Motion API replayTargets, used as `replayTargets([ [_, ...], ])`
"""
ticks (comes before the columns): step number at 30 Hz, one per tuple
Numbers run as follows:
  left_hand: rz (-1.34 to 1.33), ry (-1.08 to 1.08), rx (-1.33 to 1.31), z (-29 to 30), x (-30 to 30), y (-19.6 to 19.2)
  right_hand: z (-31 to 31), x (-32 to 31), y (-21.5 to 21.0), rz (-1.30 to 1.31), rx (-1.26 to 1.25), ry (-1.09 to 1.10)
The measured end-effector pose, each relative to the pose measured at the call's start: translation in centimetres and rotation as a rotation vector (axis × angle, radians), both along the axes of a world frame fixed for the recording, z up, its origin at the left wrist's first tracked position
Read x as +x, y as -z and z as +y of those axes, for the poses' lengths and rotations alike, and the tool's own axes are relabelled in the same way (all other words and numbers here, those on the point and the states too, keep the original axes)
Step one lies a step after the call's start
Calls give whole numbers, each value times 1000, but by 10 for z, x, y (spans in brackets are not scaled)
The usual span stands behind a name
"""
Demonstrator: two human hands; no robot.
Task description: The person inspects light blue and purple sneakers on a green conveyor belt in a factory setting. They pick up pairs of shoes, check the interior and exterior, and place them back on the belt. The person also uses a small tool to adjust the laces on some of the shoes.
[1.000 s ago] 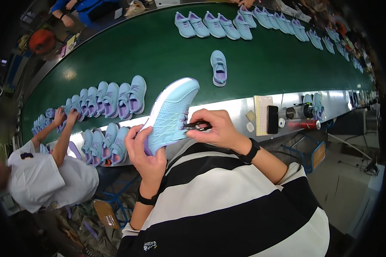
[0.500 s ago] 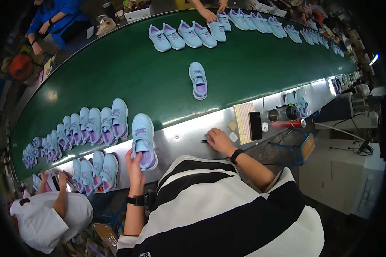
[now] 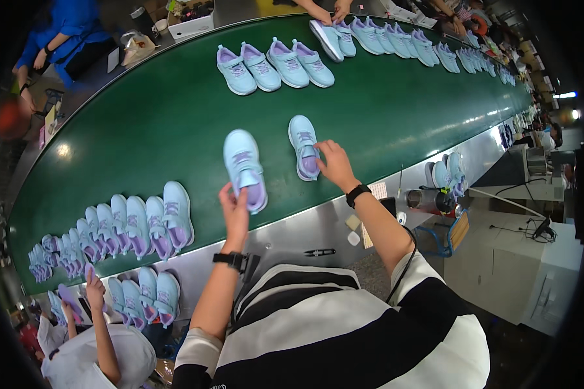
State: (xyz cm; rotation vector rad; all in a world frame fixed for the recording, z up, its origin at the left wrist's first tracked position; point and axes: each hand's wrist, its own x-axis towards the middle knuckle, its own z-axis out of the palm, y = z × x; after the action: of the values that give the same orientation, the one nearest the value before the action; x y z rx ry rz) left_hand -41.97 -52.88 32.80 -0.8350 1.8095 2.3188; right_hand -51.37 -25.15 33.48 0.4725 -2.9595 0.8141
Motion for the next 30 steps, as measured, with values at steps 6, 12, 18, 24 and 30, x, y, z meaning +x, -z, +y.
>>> replayTargets([
  [6,-37,575,-371,41,-51,69,-6,-22,5,210,262,-532],
  [12,-154,643,-232,-19,-19,65,-36,-64,13,314,547,-1017],
  [18,-15,216,-562,-105,40,0,-103,-82,-31,327,364,-719],
  [24,55,-25,-1156,-180,84,-33,-193,-111,-63,193,-49,-191],
  [30,-127,32,-1354,-210,78,-5,-274,-200,-130,499,-231,99],
])
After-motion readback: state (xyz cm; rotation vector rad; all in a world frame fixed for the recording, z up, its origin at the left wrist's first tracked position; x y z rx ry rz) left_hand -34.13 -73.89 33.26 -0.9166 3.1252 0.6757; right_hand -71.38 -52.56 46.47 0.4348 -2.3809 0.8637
